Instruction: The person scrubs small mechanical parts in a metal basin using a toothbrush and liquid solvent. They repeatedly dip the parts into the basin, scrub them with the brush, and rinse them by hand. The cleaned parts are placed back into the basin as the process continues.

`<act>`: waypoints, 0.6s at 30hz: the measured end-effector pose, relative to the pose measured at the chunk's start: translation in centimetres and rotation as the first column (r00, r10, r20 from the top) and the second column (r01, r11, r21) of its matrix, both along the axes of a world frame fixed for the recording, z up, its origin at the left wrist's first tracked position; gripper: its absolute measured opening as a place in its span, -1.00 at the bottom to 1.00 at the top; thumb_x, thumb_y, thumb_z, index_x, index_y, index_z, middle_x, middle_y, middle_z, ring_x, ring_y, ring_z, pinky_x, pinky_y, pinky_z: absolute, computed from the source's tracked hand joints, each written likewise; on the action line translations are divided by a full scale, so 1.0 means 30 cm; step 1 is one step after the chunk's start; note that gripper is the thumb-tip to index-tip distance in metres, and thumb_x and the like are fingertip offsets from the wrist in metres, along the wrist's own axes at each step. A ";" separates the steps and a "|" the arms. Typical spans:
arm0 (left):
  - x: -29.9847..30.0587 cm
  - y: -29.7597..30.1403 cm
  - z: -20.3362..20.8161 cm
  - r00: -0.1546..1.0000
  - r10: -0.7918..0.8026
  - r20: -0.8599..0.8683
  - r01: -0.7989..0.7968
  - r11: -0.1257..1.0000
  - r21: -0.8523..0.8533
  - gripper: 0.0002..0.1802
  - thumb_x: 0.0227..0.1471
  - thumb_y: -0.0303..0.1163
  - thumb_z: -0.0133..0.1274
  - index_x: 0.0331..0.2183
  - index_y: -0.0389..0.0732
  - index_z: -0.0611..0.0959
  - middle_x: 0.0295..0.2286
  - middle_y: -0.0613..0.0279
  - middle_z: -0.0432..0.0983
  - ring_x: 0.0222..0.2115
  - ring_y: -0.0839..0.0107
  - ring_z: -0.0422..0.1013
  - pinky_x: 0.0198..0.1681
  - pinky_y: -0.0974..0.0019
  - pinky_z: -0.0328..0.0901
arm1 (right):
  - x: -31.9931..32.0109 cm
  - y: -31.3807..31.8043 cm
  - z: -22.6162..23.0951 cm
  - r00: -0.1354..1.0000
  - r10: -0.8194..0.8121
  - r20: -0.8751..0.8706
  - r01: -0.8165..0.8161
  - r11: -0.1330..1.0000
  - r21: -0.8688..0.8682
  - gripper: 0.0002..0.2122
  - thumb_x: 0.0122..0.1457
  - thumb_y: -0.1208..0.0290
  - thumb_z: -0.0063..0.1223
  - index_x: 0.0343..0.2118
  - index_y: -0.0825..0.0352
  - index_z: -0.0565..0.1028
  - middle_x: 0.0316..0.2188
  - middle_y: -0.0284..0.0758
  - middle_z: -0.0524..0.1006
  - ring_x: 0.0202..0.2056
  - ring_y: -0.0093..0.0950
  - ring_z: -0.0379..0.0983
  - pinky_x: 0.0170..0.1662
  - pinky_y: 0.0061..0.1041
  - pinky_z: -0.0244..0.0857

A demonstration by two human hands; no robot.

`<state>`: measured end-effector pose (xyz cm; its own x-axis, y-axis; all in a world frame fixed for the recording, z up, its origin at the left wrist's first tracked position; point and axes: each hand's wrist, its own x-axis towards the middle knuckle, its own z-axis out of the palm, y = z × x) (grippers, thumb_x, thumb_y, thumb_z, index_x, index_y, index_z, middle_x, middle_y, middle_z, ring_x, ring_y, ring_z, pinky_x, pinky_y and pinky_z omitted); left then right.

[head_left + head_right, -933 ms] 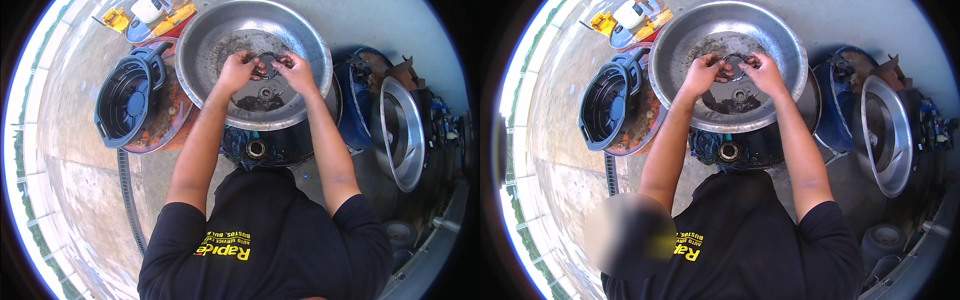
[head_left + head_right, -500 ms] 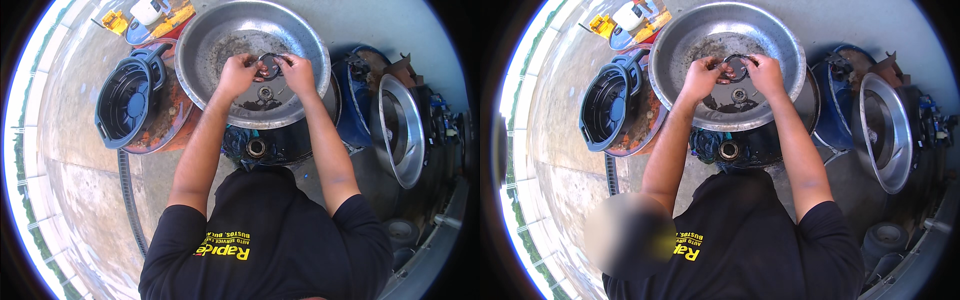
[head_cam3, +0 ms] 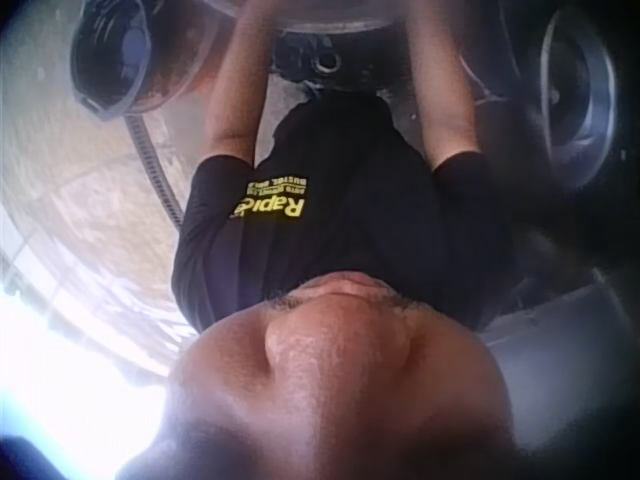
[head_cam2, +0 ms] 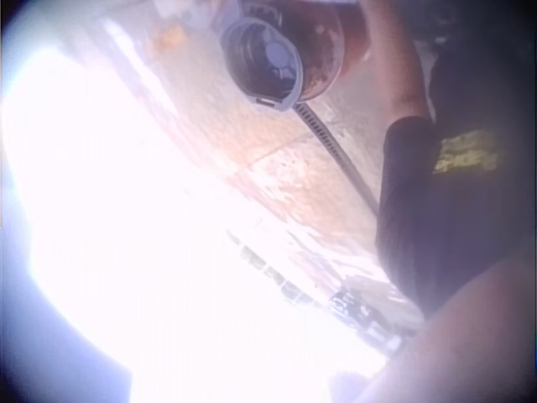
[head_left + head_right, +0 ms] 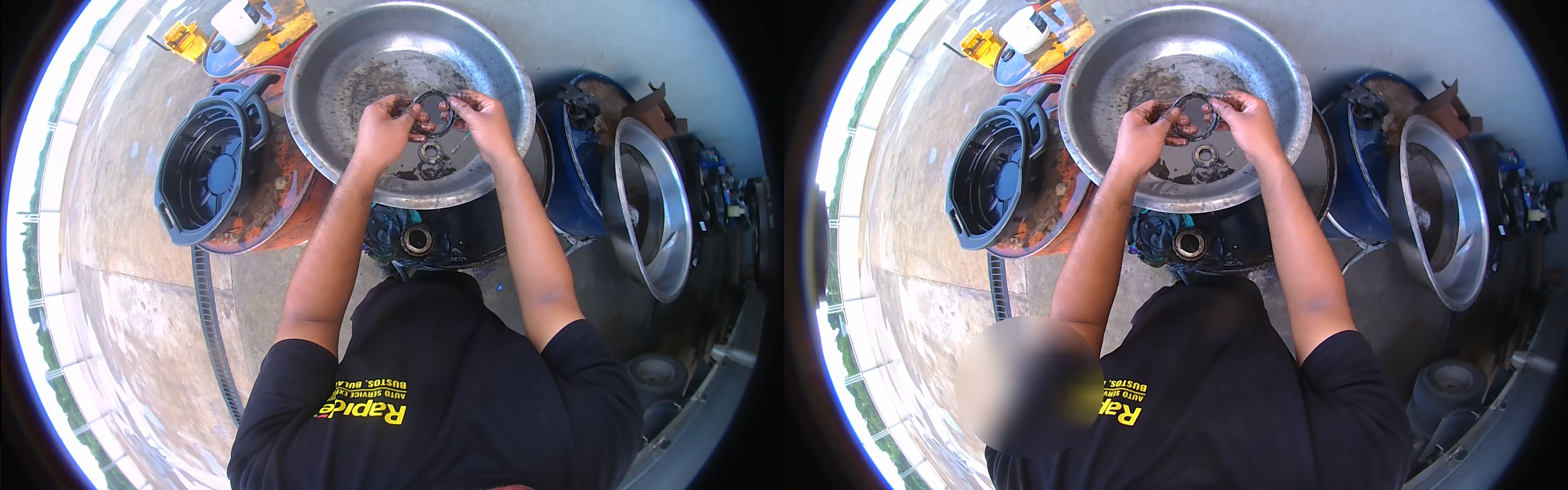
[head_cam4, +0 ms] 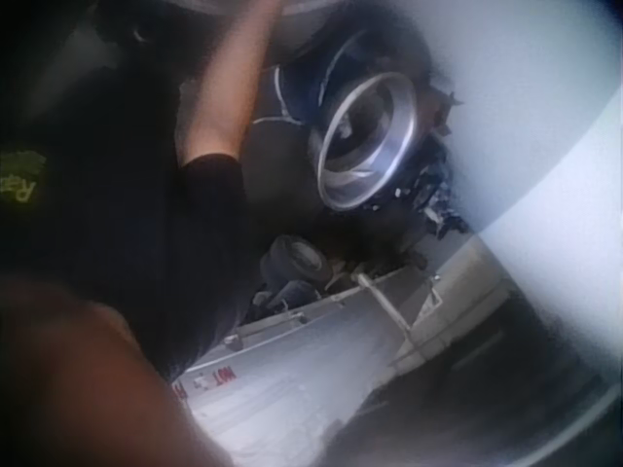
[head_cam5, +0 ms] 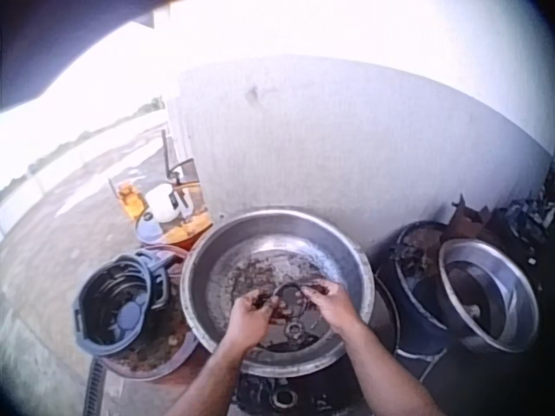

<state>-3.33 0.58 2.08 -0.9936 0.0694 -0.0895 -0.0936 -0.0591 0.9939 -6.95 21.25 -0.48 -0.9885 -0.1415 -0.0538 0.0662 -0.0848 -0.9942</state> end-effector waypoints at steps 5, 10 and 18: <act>-0.022 -0.037 0.001 0.899 -0.203 -0.388 -0.212 0.574 -0.791 -0.72 0.16 -0.32 0.29 -0.11 -0.22 0.68 -0.29 0.05 0.68 -0.39 0.16 0.65 -0.30 0.13 0.53 | 0.017 -0.018 0.003 0.979 0.006 -0.205 0.032 0.983 0.180 -0.83 0.32 0.44 0.24 -0.19 0.47 0.67 -0.31 -0.31 0.74 -0.32 -0.60 0.61 -0.25 -0.53 0.45; -0.028 -0.014 0.008 0.750 -0.273 -0.603 -0.447 0.463 -0.766 -0.78 0.07 -0.31 0.30 -0.27 -0.18 0.65 -0.40 0.02 0.61 -0.39 -0.04 0.61 -0.25 -0.05 0.50 | 0.053 -0.044 0.076 0.944 0.040 -0.328 0.109 0.900 0.422 -0.84 0.25 0.42 0.31 -0.23 0.42 0.69 -0.38 -0.21 0.71 -0.39 -0.52 0.61 -0.29 -0.43 0.44; -0.027 -0.008 -0.005 0.796 -0.238 -0.557 -0.420 0.446 -0.790 -0.74 0.09 -0.22 0.30 -0.32 -0.19 0.65 -0.46 0.01 0.62 -0.41 -0.07 0.59 -0.30 -0.06 0.50 | 0.063 -0.050 0.128 0.895 0.046 -0.443 0.208 0.838 0.505 -0.81 0.20 0.42 0.33 -0.26 0.47 0.66 -0.36 -0.07 0.67 -0.37 -0.20 0.62 -0.25 -0.27 0.45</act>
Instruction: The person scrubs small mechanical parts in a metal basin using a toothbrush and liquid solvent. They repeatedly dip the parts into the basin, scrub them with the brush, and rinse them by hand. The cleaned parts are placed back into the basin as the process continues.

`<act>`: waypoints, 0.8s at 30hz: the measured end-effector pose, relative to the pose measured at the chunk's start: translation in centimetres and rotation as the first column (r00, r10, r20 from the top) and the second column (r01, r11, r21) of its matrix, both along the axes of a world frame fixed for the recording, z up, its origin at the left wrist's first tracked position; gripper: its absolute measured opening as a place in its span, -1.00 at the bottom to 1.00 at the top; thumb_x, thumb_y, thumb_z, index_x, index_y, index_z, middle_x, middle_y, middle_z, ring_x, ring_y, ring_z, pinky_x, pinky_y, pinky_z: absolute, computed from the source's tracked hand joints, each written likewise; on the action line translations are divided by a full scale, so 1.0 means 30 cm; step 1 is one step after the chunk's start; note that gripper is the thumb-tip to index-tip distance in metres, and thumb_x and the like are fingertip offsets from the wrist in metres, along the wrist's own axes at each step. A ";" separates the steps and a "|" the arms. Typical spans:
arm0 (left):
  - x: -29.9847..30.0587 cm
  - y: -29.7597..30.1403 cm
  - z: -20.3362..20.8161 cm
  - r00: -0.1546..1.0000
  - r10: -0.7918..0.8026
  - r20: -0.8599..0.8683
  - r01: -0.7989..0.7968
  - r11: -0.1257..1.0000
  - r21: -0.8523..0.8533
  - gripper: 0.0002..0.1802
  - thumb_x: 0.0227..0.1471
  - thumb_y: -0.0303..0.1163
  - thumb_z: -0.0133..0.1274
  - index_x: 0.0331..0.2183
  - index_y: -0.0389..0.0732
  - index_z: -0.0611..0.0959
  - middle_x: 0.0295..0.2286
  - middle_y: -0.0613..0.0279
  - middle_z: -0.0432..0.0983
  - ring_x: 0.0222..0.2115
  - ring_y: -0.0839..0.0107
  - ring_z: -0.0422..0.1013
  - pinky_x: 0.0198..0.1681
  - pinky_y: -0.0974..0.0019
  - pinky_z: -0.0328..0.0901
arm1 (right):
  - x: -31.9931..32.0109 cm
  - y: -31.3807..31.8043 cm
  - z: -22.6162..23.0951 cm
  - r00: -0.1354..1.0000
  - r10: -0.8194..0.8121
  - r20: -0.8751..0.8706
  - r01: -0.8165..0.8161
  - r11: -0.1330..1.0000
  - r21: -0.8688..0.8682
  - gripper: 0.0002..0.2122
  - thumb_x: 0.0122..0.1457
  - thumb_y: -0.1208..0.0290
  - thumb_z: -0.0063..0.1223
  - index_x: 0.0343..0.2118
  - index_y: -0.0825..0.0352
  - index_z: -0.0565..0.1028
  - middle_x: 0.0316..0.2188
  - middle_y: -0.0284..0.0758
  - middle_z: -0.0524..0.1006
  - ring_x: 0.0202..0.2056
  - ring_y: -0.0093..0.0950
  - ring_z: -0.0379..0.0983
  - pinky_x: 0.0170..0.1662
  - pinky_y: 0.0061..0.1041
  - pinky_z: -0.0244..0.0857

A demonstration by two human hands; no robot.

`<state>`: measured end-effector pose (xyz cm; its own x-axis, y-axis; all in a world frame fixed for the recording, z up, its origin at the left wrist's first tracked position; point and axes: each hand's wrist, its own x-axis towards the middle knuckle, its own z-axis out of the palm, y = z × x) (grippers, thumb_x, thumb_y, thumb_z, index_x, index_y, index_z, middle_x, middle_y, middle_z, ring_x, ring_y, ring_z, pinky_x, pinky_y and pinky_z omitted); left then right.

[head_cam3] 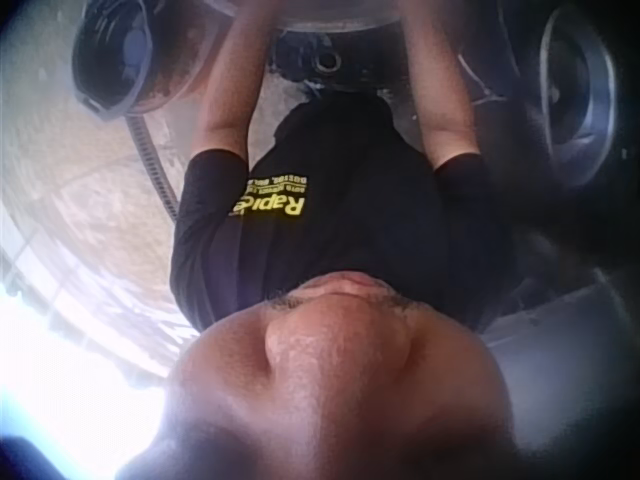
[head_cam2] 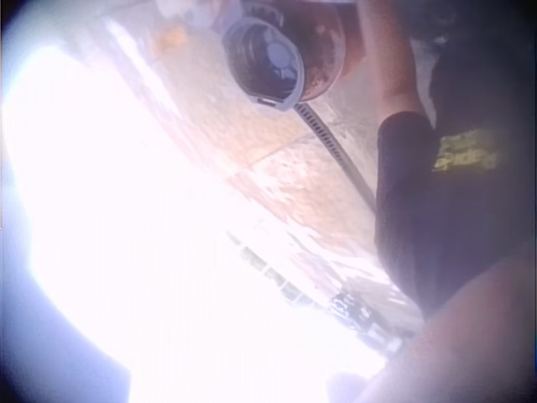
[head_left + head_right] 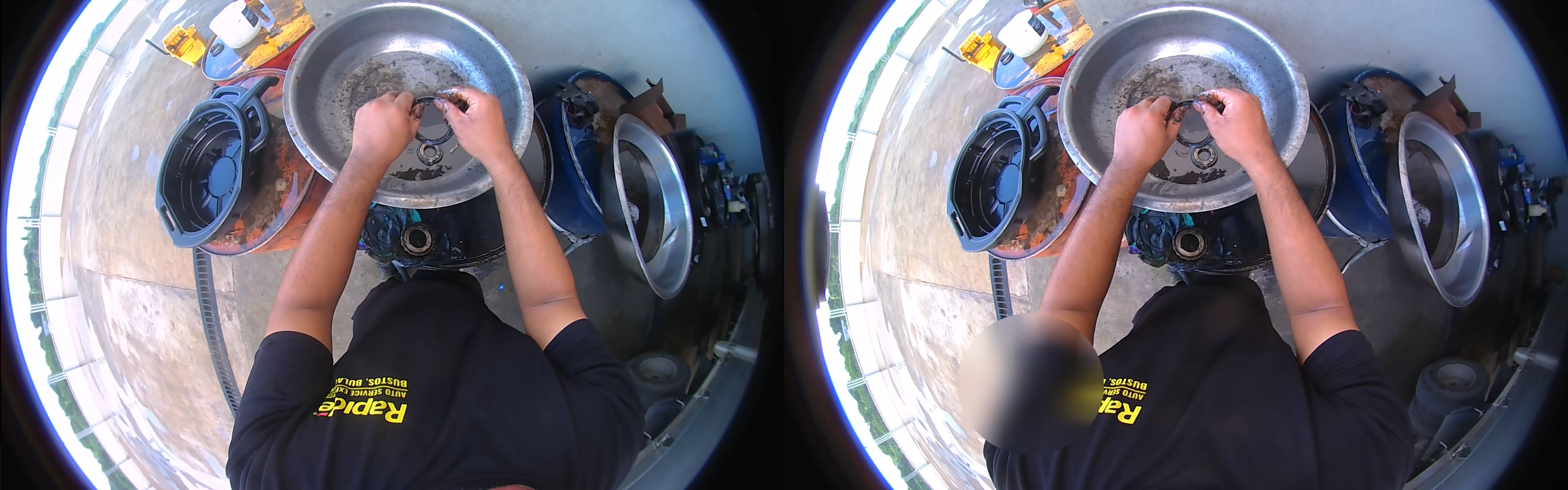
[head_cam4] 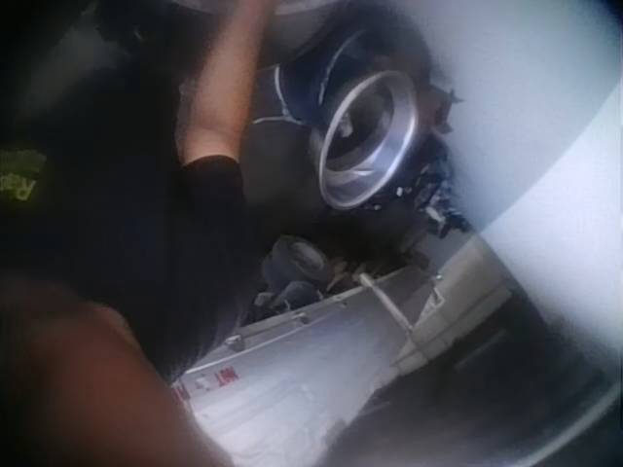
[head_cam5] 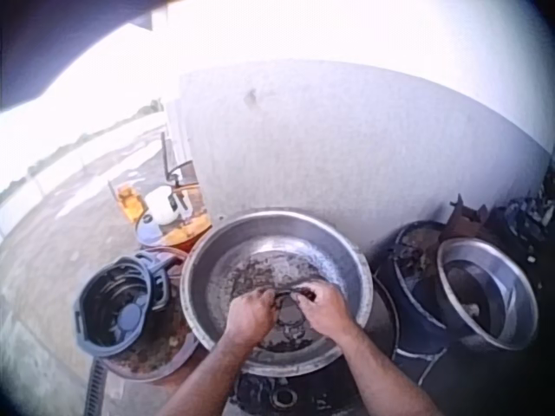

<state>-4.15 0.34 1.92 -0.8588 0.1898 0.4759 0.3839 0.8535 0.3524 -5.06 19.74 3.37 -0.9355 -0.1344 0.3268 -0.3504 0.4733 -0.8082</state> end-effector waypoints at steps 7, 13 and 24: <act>-0.007 0.018 -0.039 0.837 -0.110 0.536 -0.170 0.879 0.446 -0.74 0.13 -0.31 0.33 -0.32 -0.30 0.65 -0.52 0.09 0.63 -0.51 0.25 0.60 -0.43 0.17 0.48 | -0.007 -0.022 -0.008 0.974 -0.078 -0.213 0.083 0.996 0.017 -0.86 0.22 0.50 0.29 -0.22 0.46 0.67 -0.38 -0.15 0.67 -0.43 -0.40 0.59 -0.32 -0.39 0.43; 0.012 0.045 -0.028 0.690 -0.440 0.575 -0.367 0.472 0.802 -0.76 0.13 -0.44 0.34 -0.28 -0.38 0.63 -0.53 0.21 0.61 -0.56 0.45 0.54 -0.52 0.37 0.43 | 0.022 -0.034 0.045 0.938 -0.072 -0.339 0.080 0.997 0.009 -0.88 0.20 0.54 0.28 -0.23 0.46 0.67 -0.36 -0.13 0.66 -0.36 -0.23 0.63 -0.27 -0.35 0.46; 0.025 0.045 0.010 0.946 0.111 0.304 -0.141 0.987 0.081 -0.80 0.04 -0.40 0.20 -0.29 -0.33 0.67 -0.35 -0.22 0.68 -0.24 -0.13 0.63 -0.14 -0.10 0.52 | 0.077 -0.040 0.014 0.957 -0.027 -0.289 0.037 0.999 0.029 -0.86 0.21 0.58 0.25 -0.18 0.46 0.66 -0.31 -0.13 0.65 -0.30 -0.18 0.62 -0.21 -0.33 0.47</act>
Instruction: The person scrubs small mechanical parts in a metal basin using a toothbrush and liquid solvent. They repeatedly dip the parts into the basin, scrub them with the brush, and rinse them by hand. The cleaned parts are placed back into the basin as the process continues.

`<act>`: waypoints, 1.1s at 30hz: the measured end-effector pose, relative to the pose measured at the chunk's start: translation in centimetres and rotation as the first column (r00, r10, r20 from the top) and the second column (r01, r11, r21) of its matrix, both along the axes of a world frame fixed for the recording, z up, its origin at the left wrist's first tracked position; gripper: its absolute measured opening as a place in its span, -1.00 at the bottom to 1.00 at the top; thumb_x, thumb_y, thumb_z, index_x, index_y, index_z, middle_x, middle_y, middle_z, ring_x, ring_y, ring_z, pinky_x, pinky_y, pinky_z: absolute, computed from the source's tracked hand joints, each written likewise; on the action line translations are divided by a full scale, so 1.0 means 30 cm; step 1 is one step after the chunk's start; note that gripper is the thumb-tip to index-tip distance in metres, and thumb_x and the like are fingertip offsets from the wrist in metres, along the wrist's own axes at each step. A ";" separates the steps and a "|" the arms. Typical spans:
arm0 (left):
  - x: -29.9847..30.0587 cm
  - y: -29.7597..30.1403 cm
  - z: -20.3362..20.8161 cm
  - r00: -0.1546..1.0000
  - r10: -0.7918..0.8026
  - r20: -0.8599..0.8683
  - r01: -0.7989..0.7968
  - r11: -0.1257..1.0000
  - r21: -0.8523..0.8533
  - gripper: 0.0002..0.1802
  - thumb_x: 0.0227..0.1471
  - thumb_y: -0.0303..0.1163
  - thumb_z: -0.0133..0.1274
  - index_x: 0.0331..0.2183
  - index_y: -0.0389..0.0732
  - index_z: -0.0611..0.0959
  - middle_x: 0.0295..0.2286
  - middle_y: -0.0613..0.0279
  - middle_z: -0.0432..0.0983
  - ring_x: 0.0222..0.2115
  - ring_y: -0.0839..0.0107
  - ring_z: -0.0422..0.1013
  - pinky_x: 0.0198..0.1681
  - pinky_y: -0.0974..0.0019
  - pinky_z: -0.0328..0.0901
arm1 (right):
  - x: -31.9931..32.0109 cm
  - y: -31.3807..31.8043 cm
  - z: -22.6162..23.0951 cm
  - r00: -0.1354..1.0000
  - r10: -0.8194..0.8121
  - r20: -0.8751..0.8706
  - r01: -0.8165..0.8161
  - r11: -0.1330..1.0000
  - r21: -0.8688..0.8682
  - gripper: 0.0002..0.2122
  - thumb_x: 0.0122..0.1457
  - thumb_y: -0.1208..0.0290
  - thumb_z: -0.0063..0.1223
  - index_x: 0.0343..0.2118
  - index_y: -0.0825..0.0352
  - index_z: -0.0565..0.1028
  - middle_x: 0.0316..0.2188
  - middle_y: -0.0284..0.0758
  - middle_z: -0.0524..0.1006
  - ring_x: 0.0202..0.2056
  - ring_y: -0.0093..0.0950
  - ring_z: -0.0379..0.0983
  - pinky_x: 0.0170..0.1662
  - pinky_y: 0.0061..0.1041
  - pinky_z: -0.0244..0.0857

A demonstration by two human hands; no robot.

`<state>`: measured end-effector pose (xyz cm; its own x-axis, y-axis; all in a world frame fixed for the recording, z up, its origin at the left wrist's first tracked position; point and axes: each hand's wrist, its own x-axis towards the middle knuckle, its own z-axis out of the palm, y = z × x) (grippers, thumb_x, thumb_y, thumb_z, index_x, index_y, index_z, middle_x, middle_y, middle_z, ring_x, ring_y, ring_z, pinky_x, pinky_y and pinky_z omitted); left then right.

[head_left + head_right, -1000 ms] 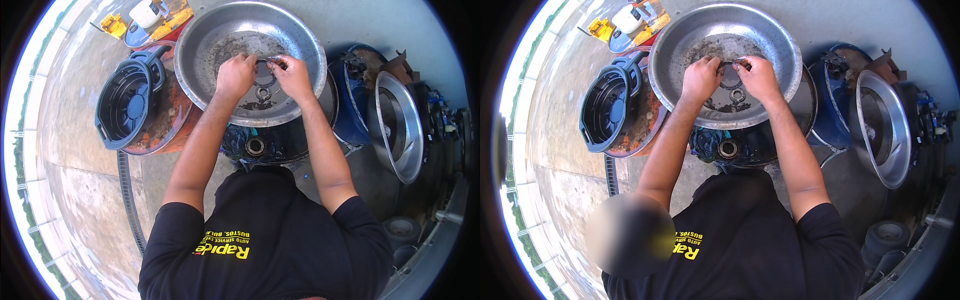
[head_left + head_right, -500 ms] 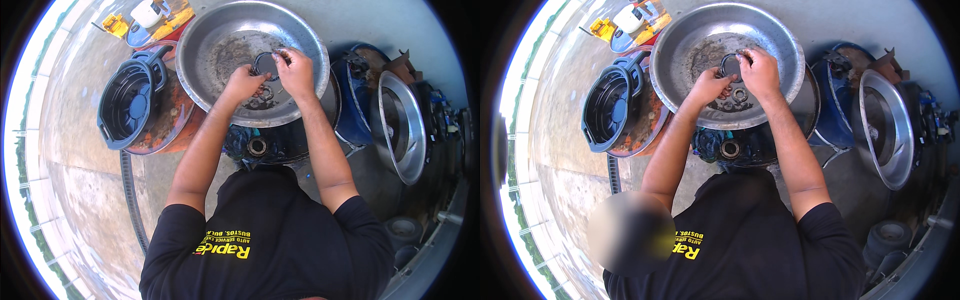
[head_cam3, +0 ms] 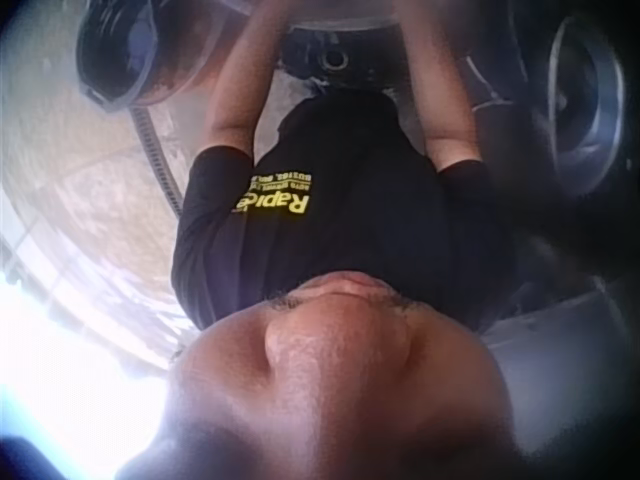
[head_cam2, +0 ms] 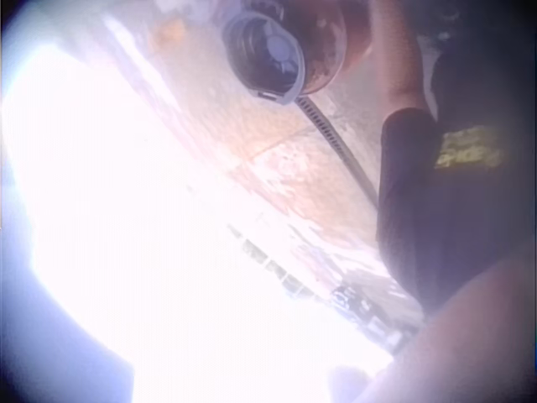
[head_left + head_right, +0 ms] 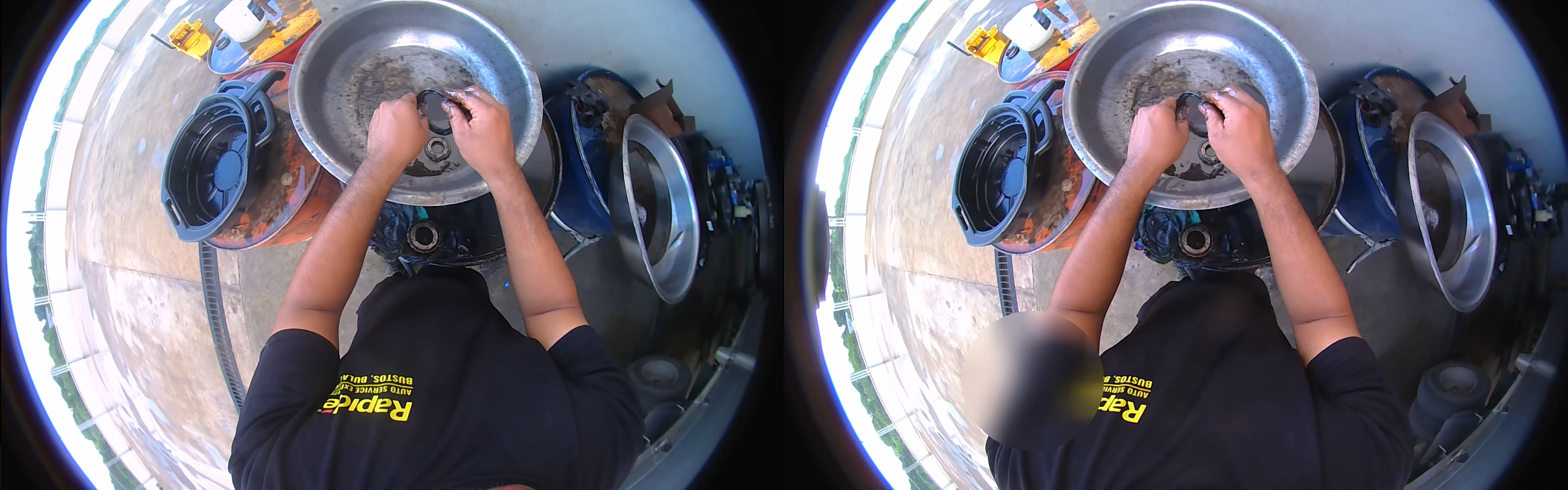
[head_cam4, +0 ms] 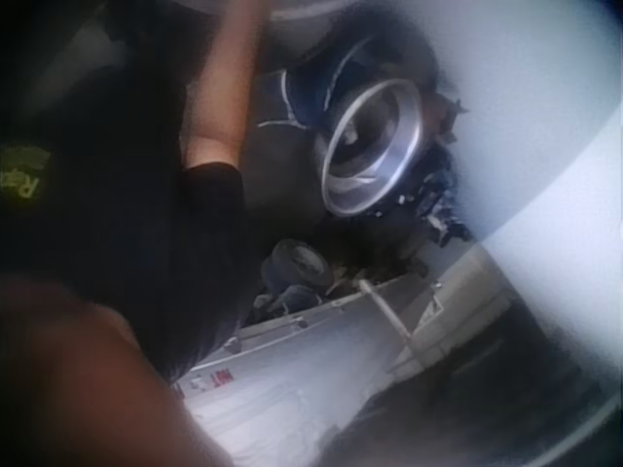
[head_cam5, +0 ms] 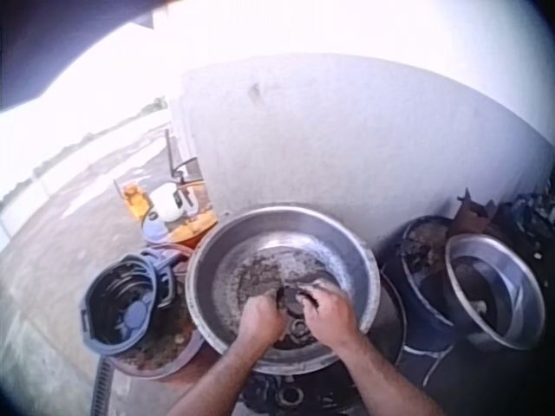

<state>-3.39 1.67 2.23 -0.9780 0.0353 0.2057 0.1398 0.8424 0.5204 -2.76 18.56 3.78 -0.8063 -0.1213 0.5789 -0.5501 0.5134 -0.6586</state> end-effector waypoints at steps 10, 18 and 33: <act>-0.007 -0.007 0.017 0.980 -0.021 -0.196 0.003 0.996 -0.093 -0.84 0.12 -0.38 0.15 -0.33 -0.29 0.66 -0.41 -0.17 0.68 -0.38 -0.10 0.64 -0.26 -0.07 0.53 | -0.012 0.005 0.015 0.945 0.069 0.321 0.021 0.964 -0.266 -0.84 0.27 0.50 0.24 -0.17 0.47 0.63 -0.37 -0.16 0.67 -0.35 -0.32 0.63 -0.23 -0.36 0.47; -0.033 -0.028 -0.009 0.969 -0.098 0.225 -0.058 0.798 0.600 -0.74 0.14 -0.31 0.21 -0.37 -0.37 0.72 -0.56 -0.04 0.68 -0.49 0.12 0.67 -0.28 0.13 0.51 | 0.013 0.007 -0.027 0.931 0.100 0.350 0.011 0.954 -0.301 -0.70 0.36 0.53 0.18 0.06 0.60 0.51 -0.28 -0.22 0.71 -0.28 -0.57 0.64 -0.21 -0.54 0.49; 0.006 -0.008 0.055 0.997 0.074 -0.034 -0.065 0.973 0.223 -0.77 0.14 -0.33 0.19 -0.36 -0.33 0.75 -0.46 -0.20 0.66 -0.31 -0.15 0.63 -0.17 -0.05 0.49 | 0.012 -0.001 0.036 0.897 0.166 0.411 -0.047 0.958 -0.284 -0.82 0.35 0.51 0.19 -0.08 0.52 0.59 -0.32 -0.28 0.71 -0.29 -0.60 0.62 -0.18 -0.52 0.48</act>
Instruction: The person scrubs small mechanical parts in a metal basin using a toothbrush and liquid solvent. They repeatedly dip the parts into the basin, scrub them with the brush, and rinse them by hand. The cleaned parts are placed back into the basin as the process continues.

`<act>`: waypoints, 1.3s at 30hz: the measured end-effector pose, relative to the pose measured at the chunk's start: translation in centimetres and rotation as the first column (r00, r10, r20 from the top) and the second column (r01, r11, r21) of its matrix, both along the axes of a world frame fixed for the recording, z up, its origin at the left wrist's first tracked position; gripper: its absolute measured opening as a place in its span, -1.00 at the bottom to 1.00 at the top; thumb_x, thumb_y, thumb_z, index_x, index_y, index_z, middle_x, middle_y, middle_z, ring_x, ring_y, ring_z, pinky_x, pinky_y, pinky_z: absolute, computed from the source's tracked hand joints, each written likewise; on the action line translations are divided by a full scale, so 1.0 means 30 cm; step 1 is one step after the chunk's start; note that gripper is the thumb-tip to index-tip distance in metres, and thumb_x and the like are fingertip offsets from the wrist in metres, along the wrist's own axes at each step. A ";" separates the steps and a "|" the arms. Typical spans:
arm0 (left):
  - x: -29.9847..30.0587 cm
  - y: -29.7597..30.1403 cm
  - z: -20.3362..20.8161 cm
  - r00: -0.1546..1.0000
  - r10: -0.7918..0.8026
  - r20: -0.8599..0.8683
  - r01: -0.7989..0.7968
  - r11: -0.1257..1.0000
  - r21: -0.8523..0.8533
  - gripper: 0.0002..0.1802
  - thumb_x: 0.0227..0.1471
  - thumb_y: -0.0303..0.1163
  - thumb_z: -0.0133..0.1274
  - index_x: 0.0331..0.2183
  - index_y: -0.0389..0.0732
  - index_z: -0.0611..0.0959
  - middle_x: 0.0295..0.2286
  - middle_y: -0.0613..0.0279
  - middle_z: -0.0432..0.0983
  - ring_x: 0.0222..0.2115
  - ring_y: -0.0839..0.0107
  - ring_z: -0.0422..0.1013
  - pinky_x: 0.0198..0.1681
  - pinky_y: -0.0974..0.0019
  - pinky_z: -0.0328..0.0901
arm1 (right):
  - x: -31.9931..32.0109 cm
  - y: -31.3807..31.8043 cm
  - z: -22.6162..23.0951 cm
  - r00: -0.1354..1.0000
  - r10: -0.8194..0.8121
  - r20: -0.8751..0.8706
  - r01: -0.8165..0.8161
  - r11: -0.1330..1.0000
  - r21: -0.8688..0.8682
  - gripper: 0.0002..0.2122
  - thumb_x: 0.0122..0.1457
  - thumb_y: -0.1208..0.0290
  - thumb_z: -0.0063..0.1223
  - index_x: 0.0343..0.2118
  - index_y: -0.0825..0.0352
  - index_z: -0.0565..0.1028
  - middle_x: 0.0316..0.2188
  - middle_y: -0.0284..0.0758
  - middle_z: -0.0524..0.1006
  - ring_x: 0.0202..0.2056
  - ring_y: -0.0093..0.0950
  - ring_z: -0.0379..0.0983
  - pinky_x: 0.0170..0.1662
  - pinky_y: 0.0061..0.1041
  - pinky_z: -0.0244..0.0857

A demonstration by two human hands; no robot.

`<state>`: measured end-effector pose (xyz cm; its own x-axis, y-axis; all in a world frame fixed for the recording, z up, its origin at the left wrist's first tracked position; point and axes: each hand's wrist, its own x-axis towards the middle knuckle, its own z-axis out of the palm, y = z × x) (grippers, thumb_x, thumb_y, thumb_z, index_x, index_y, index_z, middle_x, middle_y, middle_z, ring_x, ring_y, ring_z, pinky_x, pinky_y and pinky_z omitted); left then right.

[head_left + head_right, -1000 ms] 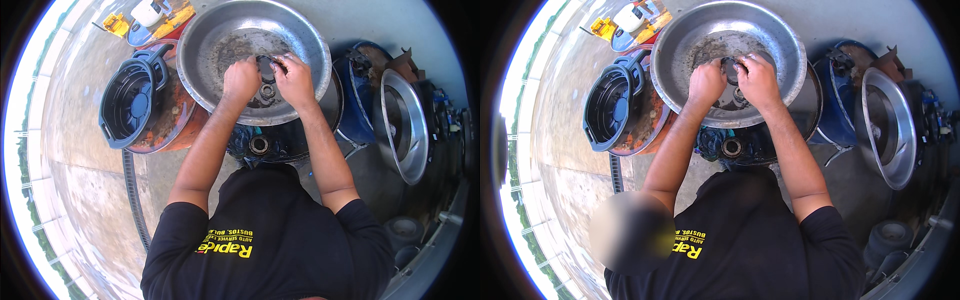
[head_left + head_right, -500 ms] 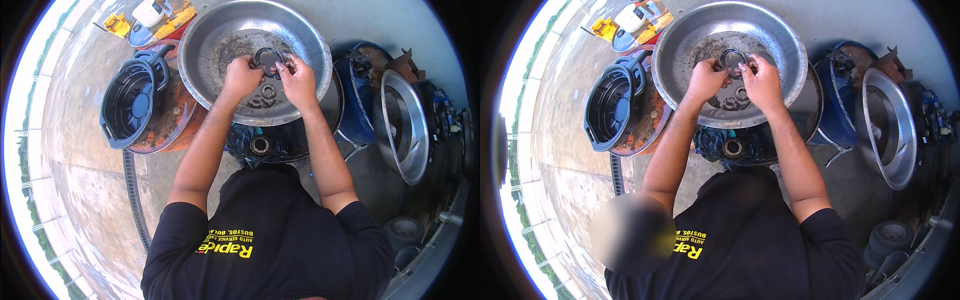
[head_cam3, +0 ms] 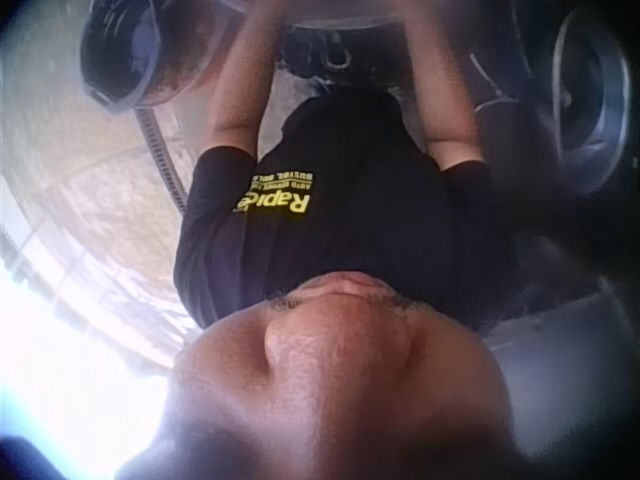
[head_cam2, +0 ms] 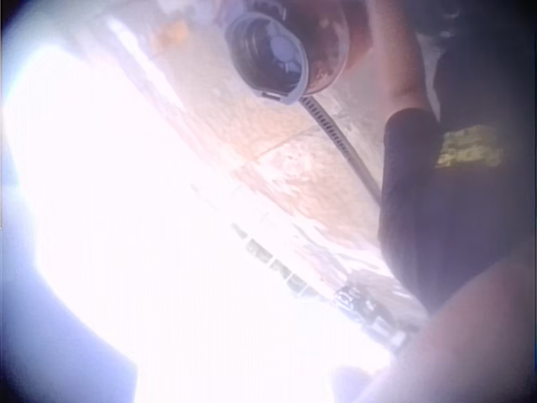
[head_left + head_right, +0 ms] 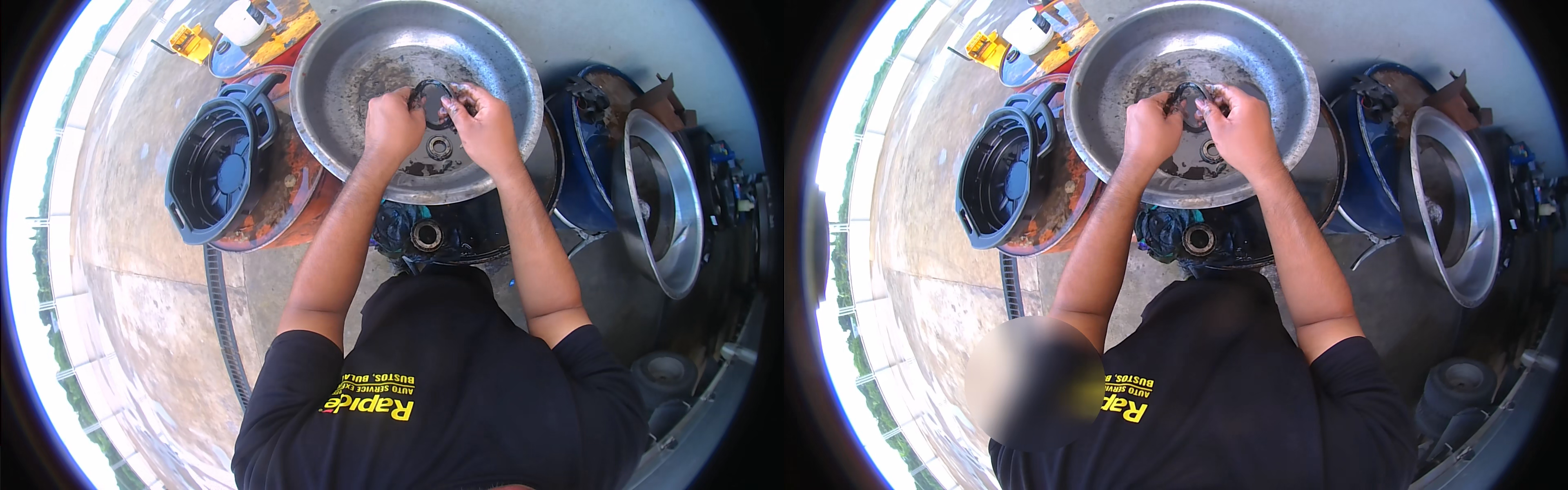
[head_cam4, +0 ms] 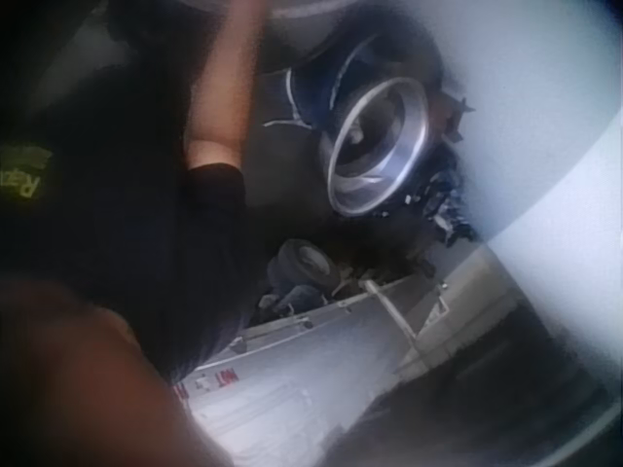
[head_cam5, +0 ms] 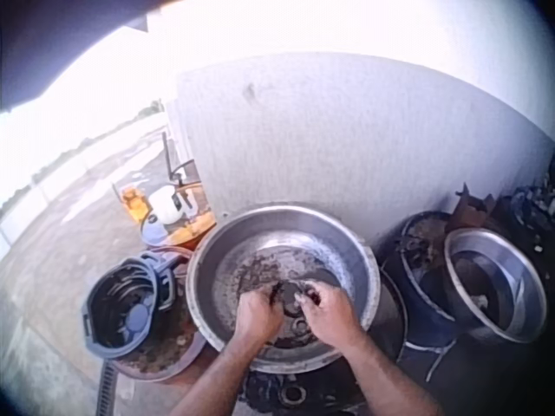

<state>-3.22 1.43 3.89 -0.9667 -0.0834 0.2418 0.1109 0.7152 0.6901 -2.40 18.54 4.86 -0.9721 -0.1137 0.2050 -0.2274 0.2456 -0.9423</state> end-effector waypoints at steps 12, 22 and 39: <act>-0.043 -0.031 -0.005 0.993 -0.043 0.107 0.028 0.989 0.146 -0.76 0.12 -0.31 0.32 -0.40 -0.33 0.76 -0.60 0.10 0.67 -0.55 0.39 0.64 -0.43 0.25 0.45 | 0.015 0.015 -0.082 0.996 0.085 -0.012 -0.086 0.976 -0.202 -0.83 0.39 0.45 0.16 -0.15 0.48 0.62 -0.28 -0.29 0.73 -0.26 -0.64 0.58 -0.17 -0.57 0.43; -0.039 -0.046 0.041 0.952 -0.158 -0.264 0.140 0.987 -0.085 -0.83 -0.09 -0.38 0.32 -0.46 -0.27 0.71 -0.47 -0.10 0.62 -0.38 -0.10 0.59 -0.26 -0.02 0.46 | -0.003 0.062 -0.030 0.970 0.186 0.157 -0.137 0.949 -0.283 -0.78 0.41 0.37 0.16 -0.11 0.47 0.63 -0.30 -0.29 0.72 -0.28 -0.61 0.60 -0.18 -0.53 0.47; -0.021 -0.015 0.073 0.985 -0.071 -0.154 0.080 0.995 0.054 -0.76 -0.03 -0.35 0.36 -0.34 -0.33 0.76 -0.53 0.03 0.64 -0.49 0.18 0.61 -0.36 0.21 0.44 | 0.018 0.058 -0.038 0.950 0.275 0.149 -0.170 0.853 -0.494 -0.77 0.45 0.35 0.10 -0.10 0.44 0.61 -0.21 -0.25 0.71 -0.17 -0.53 0.64 0.02 -0.50 0.47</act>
<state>-3.84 0.98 6.08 -0.9231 -0.0305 0.3834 0.2698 0.6590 0.7020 -1.85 20.28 3.73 -0.9579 -0.2737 0.0871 -0.0098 -0.2719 -0.9623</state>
